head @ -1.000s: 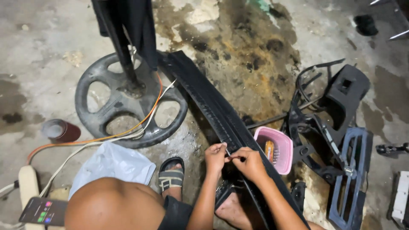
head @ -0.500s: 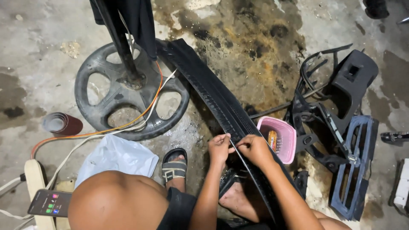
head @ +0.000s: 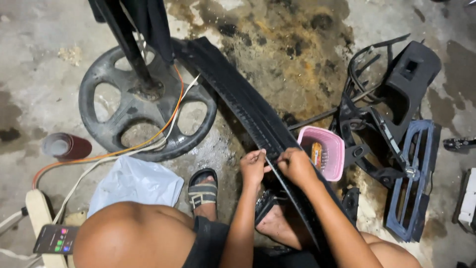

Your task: The person sits on the floor and sands a long black plastic car part using a sanding block. They hold the part with their left hand and rub the sanding block along its surface with their right hand. A pink bucket containing water and a sponge is visible nearby.

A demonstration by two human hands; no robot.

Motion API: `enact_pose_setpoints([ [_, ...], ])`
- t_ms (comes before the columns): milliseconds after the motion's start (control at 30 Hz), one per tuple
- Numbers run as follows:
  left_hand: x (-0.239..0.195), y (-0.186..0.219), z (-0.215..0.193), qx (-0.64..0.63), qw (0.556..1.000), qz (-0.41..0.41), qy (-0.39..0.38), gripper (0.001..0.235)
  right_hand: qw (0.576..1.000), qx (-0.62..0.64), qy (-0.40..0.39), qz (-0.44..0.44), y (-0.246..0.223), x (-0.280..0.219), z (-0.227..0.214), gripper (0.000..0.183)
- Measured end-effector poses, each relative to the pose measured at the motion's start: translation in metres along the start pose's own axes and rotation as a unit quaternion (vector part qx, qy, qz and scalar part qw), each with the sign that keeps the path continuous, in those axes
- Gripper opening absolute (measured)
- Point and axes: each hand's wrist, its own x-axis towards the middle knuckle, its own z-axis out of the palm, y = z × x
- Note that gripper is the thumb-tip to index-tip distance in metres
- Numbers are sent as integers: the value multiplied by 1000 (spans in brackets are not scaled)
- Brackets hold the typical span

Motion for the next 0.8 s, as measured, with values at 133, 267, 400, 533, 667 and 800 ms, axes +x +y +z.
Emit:
enact_pose_setpoints([
  [133,0,-11,-3,-10,1000,-10,1,30,993,111,-32,-17,-39,-16,-21,7],
  [267,10,0,2,4,1000,-5,-4,31,999,46,4,-16,-31,-3,-19,6],
  [400,6,-4,-3,1,1000,-8,-1,29,999,36,16,-5,-37,-10,-15,9],
  [533,-1,-5,-7,3,1000,-10,3,32,994,104,15,-13,-52,-19,-23,12],
  [667,1,4,-1,-5,1000,-11,-4,33,997,72,20,-31,-47,-13,-26,16],
  [800,12,-10,-10,22,1000,-5,-1,30,991,127,12,-45,-57,-15,-21,16],
])
